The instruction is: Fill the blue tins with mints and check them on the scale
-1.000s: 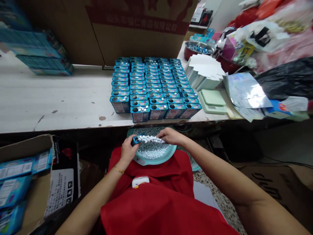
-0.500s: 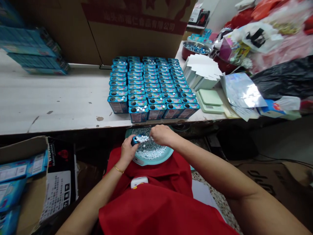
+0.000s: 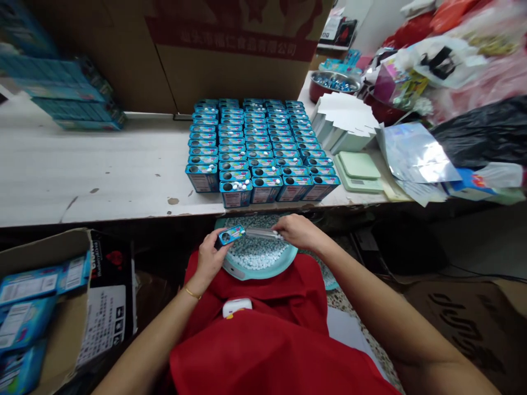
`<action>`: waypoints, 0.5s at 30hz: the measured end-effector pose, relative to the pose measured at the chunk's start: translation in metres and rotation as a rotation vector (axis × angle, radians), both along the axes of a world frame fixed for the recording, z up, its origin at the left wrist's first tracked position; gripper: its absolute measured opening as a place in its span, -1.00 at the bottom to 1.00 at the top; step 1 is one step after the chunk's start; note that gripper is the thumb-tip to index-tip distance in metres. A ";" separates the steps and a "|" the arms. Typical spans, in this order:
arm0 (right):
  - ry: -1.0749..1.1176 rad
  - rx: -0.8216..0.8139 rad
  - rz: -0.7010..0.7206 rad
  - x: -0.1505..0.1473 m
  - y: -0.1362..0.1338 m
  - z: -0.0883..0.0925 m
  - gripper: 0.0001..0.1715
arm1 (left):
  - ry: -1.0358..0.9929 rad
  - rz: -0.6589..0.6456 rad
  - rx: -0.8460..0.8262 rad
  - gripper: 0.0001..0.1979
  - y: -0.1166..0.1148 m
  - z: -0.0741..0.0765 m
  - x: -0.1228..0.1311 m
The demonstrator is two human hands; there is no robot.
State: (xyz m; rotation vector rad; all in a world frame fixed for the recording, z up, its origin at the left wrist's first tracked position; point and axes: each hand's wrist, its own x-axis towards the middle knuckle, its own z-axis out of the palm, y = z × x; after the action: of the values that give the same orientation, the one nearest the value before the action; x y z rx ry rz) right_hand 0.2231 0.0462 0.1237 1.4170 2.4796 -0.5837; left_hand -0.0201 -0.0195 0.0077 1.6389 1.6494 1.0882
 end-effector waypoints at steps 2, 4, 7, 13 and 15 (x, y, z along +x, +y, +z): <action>0.070 0.004 -0.049 0.014 -0.002 -0.019 -0.60 | -0.030 0.008 0.039 -0.62 -0.008 0.010 -0.010; 0.086 0.007 -0.100 0.016 -0.007 -0.041 -0.58 | -0.023 0.015 0.087 -0.61 -0.014 0.026 -0.019; 0.009 0.076 -0.130 -0.006 -0.019 -0.074 -0.59 | 0.051 -0.008 0.190 -0.60 -0.016 0.053 -0.029; -0.095 0.237 -0.012 -0.042 -0.023 -0.108 -0.67 | 0.163 -0.082 0.274 -0.62 -0.007 0.081 -0.037; -0.132 0.215 -0.067 -0.034 -0.017 -0.114 -0.66 | 0.149 -0.051 0.221 -0.63 -0.006 0.078 -0.037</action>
State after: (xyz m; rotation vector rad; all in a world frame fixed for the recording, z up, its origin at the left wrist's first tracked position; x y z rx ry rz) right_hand 0.1889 0.0297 0.0099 1.5648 2.4571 -0.2306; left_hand -0.0574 -0.0253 0.0859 1.9345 1.6151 1.1831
